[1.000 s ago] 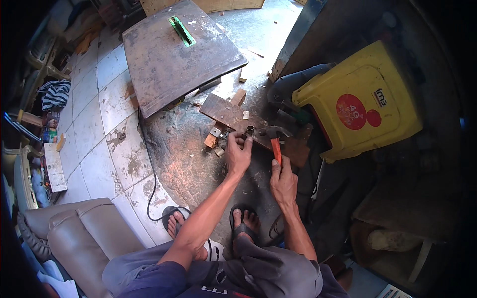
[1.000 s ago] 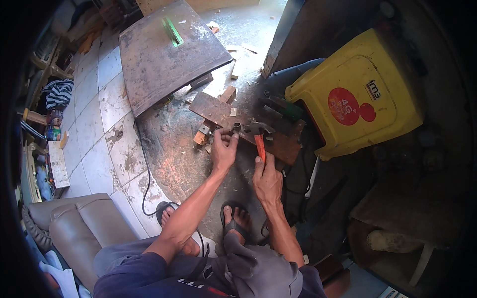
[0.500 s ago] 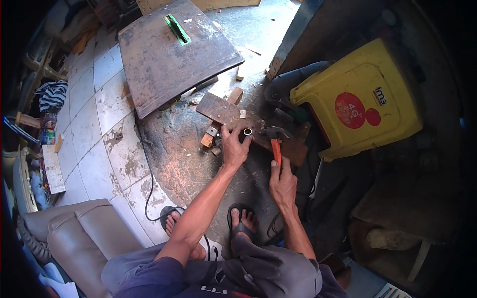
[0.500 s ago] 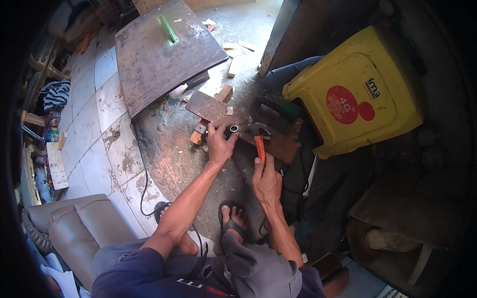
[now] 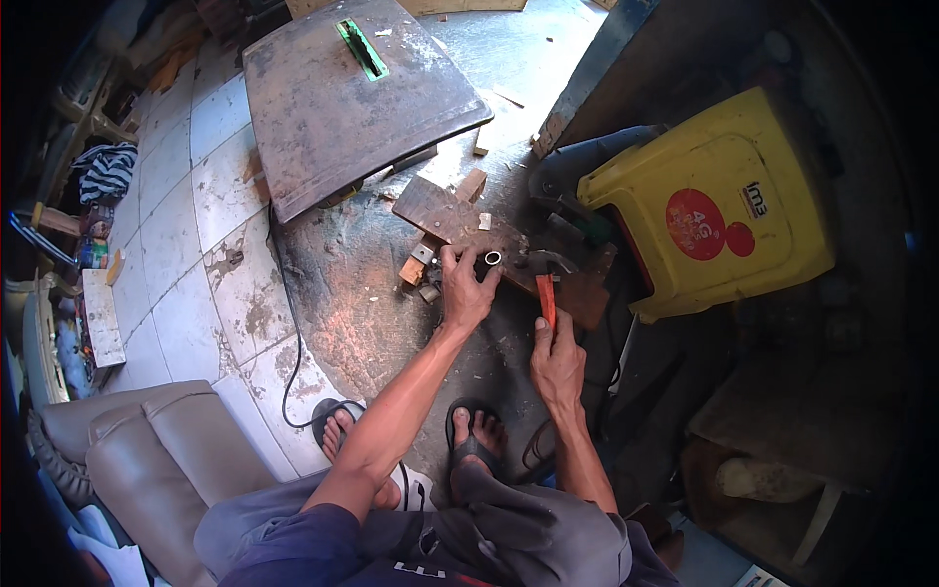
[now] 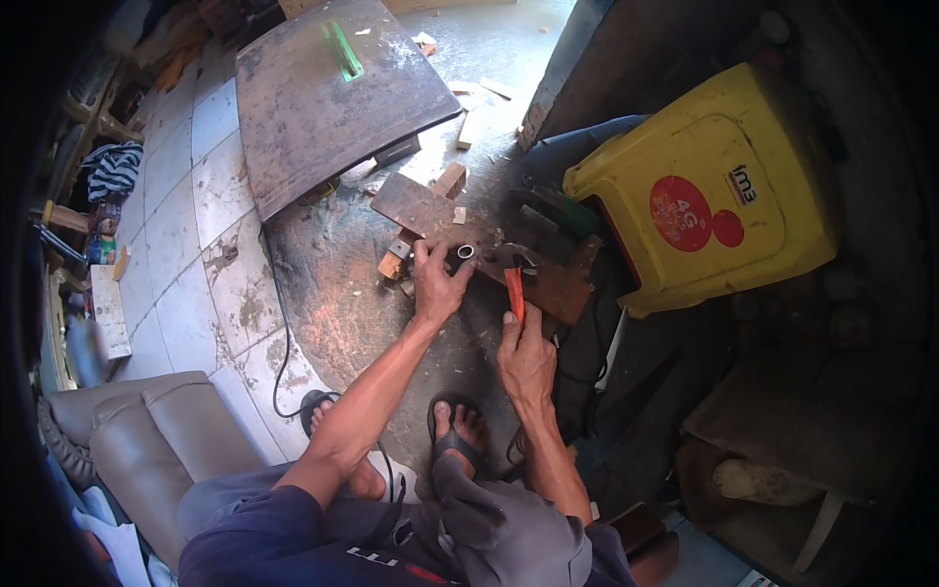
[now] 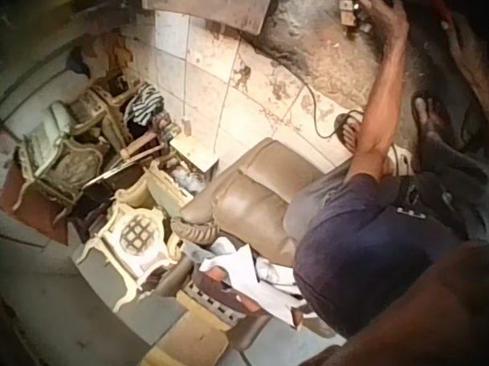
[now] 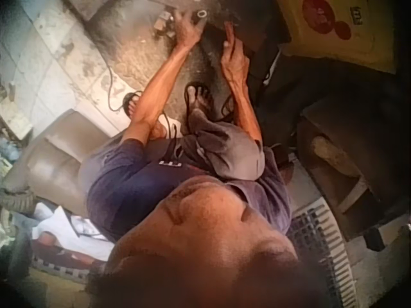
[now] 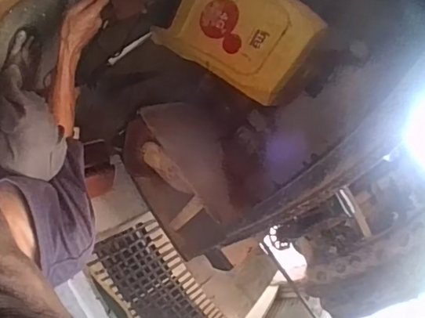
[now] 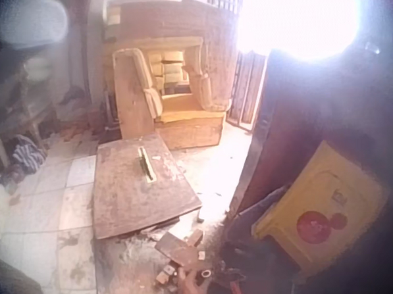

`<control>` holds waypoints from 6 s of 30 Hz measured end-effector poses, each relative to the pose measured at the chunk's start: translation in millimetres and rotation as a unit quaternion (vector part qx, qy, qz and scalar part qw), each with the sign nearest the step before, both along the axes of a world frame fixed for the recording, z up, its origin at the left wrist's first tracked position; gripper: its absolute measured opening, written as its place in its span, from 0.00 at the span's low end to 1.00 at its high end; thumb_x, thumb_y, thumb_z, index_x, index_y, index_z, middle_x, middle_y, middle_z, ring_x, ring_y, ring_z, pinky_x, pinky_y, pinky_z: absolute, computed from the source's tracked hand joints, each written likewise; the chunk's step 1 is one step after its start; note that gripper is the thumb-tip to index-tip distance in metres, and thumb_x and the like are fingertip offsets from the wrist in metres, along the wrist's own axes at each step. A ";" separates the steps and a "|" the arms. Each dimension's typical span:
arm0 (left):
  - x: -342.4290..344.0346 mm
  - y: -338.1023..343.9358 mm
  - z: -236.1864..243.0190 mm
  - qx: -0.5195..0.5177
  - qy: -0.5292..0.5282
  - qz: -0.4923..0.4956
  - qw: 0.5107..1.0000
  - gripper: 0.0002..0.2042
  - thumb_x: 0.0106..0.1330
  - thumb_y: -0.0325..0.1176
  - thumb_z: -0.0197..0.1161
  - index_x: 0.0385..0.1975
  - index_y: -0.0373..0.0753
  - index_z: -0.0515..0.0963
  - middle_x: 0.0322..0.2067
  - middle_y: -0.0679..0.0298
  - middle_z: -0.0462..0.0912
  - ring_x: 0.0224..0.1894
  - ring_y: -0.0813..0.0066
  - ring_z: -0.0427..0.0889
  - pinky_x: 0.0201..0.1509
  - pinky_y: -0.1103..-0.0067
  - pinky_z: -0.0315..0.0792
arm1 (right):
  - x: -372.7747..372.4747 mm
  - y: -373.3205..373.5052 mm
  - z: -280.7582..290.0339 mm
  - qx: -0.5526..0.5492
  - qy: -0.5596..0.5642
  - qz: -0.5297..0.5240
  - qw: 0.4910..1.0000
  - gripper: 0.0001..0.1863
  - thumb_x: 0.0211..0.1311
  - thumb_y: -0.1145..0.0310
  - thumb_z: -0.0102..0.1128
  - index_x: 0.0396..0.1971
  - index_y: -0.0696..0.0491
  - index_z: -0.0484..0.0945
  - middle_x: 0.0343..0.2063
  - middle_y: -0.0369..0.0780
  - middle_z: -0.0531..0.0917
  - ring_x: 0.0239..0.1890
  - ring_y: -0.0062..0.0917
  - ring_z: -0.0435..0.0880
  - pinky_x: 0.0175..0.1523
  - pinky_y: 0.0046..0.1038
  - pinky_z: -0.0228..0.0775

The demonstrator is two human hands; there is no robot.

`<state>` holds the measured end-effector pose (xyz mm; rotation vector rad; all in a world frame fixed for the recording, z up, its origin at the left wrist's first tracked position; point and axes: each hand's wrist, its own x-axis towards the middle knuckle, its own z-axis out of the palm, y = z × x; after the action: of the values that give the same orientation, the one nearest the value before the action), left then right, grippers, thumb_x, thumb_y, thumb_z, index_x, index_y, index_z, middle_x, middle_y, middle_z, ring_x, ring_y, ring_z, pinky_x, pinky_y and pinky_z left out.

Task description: The person hammers a piece of wood, then marks another wooden furniture part with a pen, and finally attempts to cut a small wooden piece using a hand saw.

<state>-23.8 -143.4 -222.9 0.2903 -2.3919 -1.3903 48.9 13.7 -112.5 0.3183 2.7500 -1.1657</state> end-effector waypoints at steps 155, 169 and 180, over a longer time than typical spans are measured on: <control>-34.1 -123.4 184.3 0.332 -0.187 -0.342 0.859 0.12 0.74 0.29 0.61 0.53 0.33 0.82 0.39 0.64 0.85 0.37 0.79 0.84 0.43 0.78 0.79 | 95.8 64.6 181.7 0.062 0.181 -0.136 0.972 0.18 0.74 0.63 0.63 0.58 0.53 0.84 0.48 0.48 0.89 0.47 0.37 0.89 0.55 0.33 0.80; 11.5 -180.8 93.6 0.726 -0.129 0.002 0.676 0.19 0.78 0.53 0.61 0.48 0.40 0.77 0.30 0.70 0.74 0.27 0.78 0.72 0.33 0.75 0.71 | 90.7 -26.3 264.3 0.163 0.054 0.185 0.968 0.22 0.73 0.74 0.62 0.65 0.57 0.77 0.43 0.53 0.84 0.44 0.49 0.85 0.49 0.40 0.80; -60.2 -153.0 105.6 0.624 -0.023 0.188 0.758 0.17 0.81 0.51 0.56 0.36 0.45 0.70 0.21 0.69 0.71 0.19 0.78 0.69 0.22 0.75 0.69 | 102.8 -1.6 264.0 0.073 0.003 0.244 0.967 0.22 0.76 0.69 0.61 0.66 0.56 0.76 0.46 0.52 0.87 0.45 0.44 0.89 0.49 0.36 0.81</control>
<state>-84.0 -296.4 -117.3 1.0379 -0.9199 -2.4914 151.7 12.2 151.5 -0.3369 2.6921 -0.8375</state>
